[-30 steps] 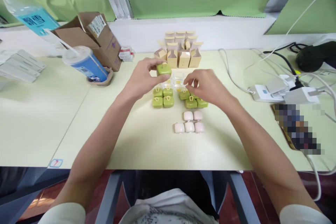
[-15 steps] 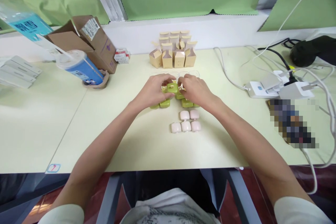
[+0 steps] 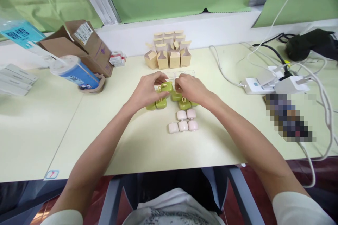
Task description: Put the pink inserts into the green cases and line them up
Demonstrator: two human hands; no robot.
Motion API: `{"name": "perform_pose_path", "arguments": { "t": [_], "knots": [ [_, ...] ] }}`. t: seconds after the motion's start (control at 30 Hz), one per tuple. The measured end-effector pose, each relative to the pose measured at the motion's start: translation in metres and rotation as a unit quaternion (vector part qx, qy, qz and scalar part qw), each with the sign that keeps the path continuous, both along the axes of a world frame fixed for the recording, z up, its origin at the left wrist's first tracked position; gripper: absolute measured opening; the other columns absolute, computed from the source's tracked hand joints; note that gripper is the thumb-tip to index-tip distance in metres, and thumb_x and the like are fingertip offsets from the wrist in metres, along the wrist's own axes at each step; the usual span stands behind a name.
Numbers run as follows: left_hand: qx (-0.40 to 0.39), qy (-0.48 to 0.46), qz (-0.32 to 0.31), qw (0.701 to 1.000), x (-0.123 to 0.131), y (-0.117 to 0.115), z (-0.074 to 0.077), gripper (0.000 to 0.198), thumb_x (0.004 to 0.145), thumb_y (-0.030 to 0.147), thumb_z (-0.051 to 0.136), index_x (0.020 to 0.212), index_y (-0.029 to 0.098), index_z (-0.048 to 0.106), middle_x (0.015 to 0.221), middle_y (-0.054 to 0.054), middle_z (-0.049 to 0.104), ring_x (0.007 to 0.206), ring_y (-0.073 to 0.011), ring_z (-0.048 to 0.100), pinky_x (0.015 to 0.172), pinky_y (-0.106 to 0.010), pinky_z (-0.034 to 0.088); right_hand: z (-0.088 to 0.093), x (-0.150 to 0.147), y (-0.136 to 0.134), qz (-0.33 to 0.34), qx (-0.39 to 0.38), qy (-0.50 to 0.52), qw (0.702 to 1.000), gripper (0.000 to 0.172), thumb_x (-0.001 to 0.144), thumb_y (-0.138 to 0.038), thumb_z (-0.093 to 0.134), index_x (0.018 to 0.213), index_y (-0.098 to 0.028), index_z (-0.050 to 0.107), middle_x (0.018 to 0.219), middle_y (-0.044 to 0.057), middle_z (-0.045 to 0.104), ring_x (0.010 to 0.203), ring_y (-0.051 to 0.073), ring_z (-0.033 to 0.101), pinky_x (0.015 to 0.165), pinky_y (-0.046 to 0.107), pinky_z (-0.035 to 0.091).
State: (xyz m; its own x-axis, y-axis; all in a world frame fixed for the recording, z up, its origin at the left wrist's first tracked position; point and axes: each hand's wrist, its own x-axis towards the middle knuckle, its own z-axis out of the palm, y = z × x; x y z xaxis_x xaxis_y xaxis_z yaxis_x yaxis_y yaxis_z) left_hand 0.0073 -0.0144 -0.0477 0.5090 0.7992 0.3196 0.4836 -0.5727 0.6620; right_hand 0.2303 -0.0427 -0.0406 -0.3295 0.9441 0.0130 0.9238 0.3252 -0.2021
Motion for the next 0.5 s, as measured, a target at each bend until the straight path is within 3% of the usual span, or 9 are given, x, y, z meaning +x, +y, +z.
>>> {"name": "perform_pose_path", "arguments": {
  "t": [0.2,0.3,0.4,0.5],
  "knots": [
    [0.019,0.028,-0.013,0.999,0.005,-0.006,0.001,0.043,0.076,0.038,0.087,0.113,0.022,0.074,0.113,-0.007,0.084,0.099,-0.0254,0.078,0.095,-0.042,0.065,0.028,0.041,0.002,-0.003,0.097,0.165,0.981,0.016,0.090,-0.008,0.074,0.085,-0.021,0.078,0.095,0.008,0.079,0.095,0.028,0.074,0.091,0.044,0.058],
    [0.031,0.075,-0.026,0.996,0.012,-0.008,-0.004,0.033,0.079,0.035,0.084,0.109,0.022,0.075,0.112,-0.007,0.084,0.100,-0.0270,0.077,0.094,-0.044,0.062,0.037,0.066,0.007,-0.024,0.152,0.223,0.963,0.015,0.085,-0.012,0.083,0.079,-0.024,0.078,0.085,0.005,0.079,0.088,0.028,0.075,0.093,0.048,0.062],
    [0.062,0.139,-0.032,0.988,0.021,-0.009,-0.013,0.026,0.082,0.028,0.079,0.107,0.022,0.076,0.112,-0.008,0.084,0.105,-0.0311,0.075,0.094,-0.047,0.060,0.045,0.087,0.008,-0.063,0.177,0.226,0.956,0.013,0.092,-0.024,0.080,0.080,-0.021,0.080,0.087,0.004,0.081,0.090,0.026,0.079,0.087,0.047,0.060],
    [0.095,0.205,-0.025,0.974,0.028,-0.011,-0.019,0.026,0.085,0.025,0.076,0.111,0.020,0.079,0.115,-0.012,0.085,0.117,-0.0369,0.069,0.096,-0.051,0.059,0.053,0.104,0.006,-0.150,0.137,0.168,0.965,0.019,0.098,-0.026,0.071,0.086,-0.015,0.082,0.091,0.007,0.083,0.094,0.025,0.079,0.087,0.044,0.057]
  ]
}}
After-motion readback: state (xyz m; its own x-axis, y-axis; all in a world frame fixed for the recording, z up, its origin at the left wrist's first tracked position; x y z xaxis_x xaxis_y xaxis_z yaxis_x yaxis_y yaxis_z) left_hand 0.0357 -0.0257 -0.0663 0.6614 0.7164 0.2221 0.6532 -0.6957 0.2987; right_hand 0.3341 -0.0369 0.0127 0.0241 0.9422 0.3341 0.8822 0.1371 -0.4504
